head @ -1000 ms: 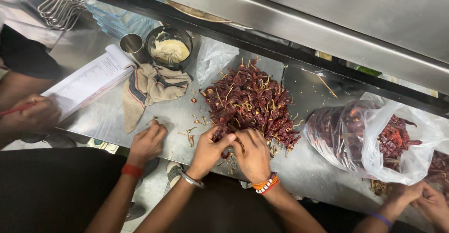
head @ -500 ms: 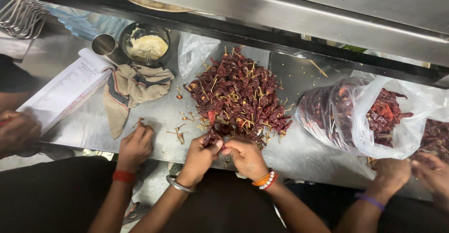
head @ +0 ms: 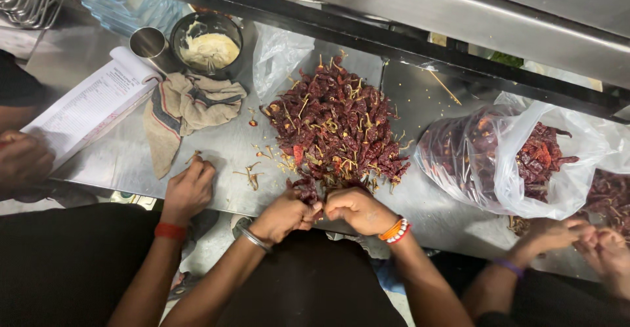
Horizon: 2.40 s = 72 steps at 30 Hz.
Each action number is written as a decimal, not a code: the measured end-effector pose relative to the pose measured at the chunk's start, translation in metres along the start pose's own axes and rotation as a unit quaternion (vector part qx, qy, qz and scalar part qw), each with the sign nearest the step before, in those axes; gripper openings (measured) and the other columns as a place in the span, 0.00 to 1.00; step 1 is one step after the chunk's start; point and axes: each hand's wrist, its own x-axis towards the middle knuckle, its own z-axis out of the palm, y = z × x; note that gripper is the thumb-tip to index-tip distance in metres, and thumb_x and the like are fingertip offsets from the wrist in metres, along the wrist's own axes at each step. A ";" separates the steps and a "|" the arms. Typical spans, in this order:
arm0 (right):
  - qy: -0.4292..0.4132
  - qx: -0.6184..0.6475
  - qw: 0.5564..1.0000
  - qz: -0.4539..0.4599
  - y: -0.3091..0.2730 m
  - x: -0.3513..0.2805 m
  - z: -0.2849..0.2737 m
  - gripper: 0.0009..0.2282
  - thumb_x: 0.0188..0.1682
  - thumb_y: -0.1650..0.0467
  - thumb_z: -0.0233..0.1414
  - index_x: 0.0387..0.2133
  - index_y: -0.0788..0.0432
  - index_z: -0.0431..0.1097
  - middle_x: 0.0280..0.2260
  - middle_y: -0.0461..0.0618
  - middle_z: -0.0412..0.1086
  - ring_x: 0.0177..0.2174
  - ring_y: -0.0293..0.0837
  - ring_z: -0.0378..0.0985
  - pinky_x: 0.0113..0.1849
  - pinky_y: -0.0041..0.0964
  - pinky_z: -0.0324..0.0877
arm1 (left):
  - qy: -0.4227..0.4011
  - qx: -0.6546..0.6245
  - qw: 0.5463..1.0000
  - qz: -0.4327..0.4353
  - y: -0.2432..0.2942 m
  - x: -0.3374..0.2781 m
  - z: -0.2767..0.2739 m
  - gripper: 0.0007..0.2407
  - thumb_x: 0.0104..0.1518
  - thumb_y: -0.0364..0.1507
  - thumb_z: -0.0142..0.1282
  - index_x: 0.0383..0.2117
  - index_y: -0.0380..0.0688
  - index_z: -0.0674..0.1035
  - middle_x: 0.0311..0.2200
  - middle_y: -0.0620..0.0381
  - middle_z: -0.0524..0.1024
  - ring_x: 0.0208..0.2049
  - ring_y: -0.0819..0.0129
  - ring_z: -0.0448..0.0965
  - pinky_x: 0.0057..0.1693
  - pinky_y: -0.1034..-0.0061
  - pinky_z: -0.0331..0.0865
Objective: The person removes stems from dried red chilies by hand and places the chilies into a plastic bag. A second person works alongside, also removing stems from chilies.
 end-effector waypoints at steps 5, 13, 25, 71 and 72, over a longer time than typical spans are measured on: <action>0.138 -0.128 0.981 0.054 -0.013 0.003 -0.024 0.04 0.45 0.76 0.56 0.33 0.62 0.75 0.35 0.52 0.72 0.38 0.50 0.73 0.43 0.42 0.68 | 0.045 0.151 0.986 0.047 0.002 0.004 -0.001 0.04 0.60 0.24 0.57 0.34 0.35 0.78 0.28 0.56 0.76 0.27 0.71 0.75 0.36 0.76 0.72; 0.400 -0.362 0.829 0.147 -0.005 0.034 -0.028 0.15 0.40 0.70 0.64 0.41 0.61 0.78 0.41 0.54 0.67 0.42 0.54 0.66 0.46 0.47 0.62 | 0.097 -0.017 0.992 0.085 0.026 0.000 0.019 0.08 0.55 0.22 0.53 0.40 0.42 0.77 0.35 0.56 0.82 0.34 0.69 0.82 0.42 0.74 0.79; 0.412 -0.195 0.889 0.051 -0.045 0.009 0.020 0.09 0.48 0.76 0.56 0.41 0.63 0.75 0.33 0.55 0.73 0.33 0.52 0.76 0.36 0.42 0.71 | 0.090 0.024 0.967 0.237 0.034 0.022 0.059 0.05 0.55 0.29 0.65 0.27 0.44 0.80 0.21 0.67 0.73 0.21 0.82 0.68 0.29 0.85 0.62; 0.438 -0.180 0.853 0.220 0.010 0.037 -0.036 0.09 0.46 0.70 0.64 0.36 0.63 0.77 0.29 0.54 0.72 0.28 0.46 0.74 0.33 0.37 0.69 | 0.316 0.562 0.674 0.361 0.056 -0.006 0.033 0.14 0.49 0.24 0.61 0.41 0.33 0.77 0.35 0.37 0.80 0.35 0.41 0.81 0.42 0.57 0.74; 0.440 -0.178 0.856 0.205 0.013 0.035 -0.035 0.09 0.46 0.71 0.64 0.35 0.64 0.78 0.29 0.54 0.72 0.28 0.45 0.74 0.33 0.37 0.69 | 0.313 0.523 0.725 0.321 0.058 -0.009 0.038 0.15 0.49 0.28 0.65 0.40 0.33 0.78 0.32 0.38 0.80 0.34 0.42 0.81 0.41 0.58 0.74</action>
